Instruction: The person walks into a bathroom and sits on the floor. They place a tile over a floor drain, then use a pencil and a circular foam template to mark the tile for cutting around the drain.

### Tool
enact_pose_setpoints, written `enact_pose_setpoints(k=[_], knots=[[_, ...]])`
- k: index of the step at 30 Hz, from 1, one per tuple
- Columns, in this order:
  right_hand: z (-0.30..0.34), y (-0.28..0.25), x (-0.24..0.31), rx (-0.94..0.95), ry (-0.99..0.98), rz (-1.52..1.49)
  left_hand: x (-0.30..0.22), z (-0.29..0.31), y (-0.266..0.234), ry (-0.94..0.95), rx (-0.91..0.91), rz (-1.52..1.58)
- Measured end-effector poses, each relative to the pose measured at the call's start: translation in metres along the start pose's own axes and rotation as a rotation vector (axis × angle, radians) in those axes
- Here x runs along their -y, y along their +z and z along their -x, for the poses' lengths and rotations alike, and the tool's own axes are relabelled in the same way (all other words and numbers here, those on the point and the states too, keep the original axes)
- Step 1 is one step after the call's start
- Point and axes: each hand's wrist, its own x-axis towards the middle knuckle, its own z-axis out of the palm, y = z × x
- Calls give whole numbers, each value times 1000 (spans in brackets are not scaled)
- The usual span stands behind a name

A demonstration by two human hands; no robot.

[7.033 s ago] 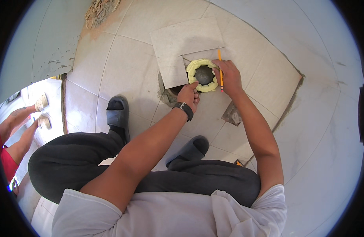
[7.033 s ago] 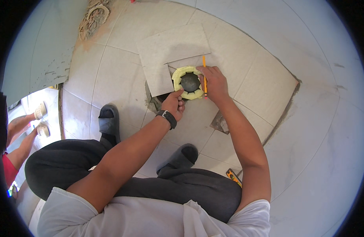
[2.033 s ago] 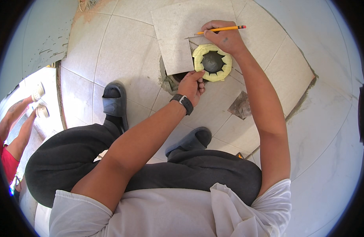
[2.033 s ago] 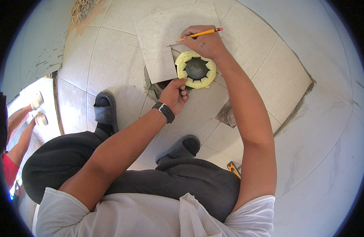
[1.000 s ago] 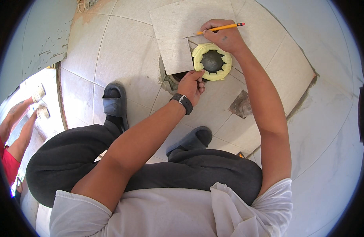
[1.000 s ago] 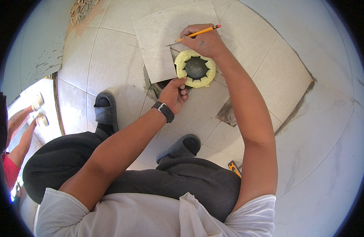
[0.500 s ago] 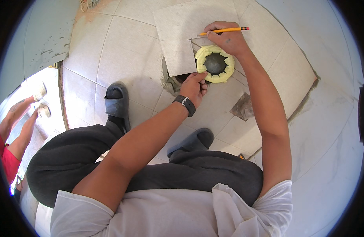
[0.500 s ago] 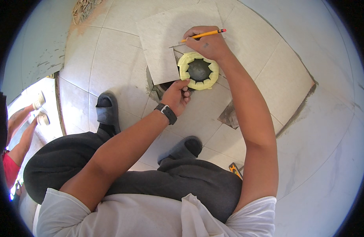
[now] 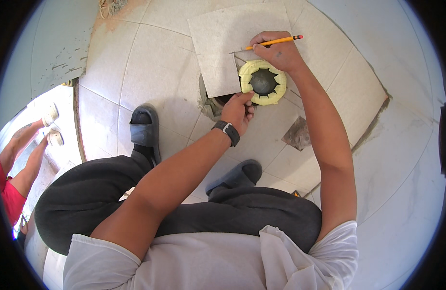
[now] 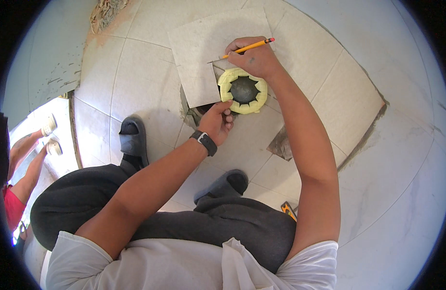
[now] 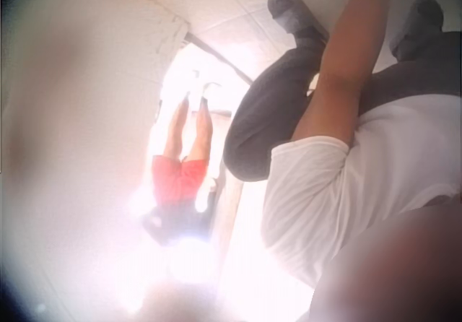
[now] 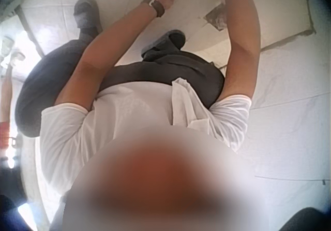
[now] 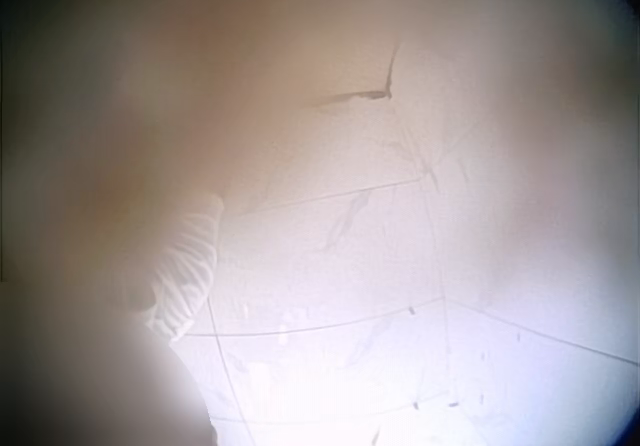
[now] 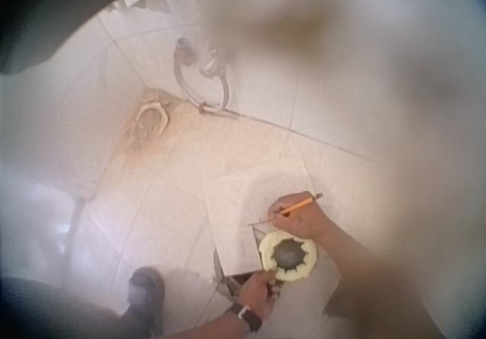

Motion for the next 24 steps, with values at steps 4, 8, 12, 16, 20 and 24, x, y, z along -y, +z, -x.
enact_pose_setpoints(k=[4, 8, 12, 16, 20, 24], knots=[[0, 0, 2, 1, 20, -15, 0, 0, 0, 2, -4, 16], [-1, 1, 1, -36, 27, -59, 1, 2, 0, 16, -2, 8], [-1, 2, 0, -13, 6, -31, 1, 10, 0, 32, -41, -23], [-1, 1, -2, -21, -20, -66, -1, 27, 0, 65, -122, -142], [-2, 1, -1, -27, -8, -103, -8, 46, -4, 162, -127, -420], [-2, 1, 1, -8, 39, -102, -29, 50, -8, 367, -8, -731]])
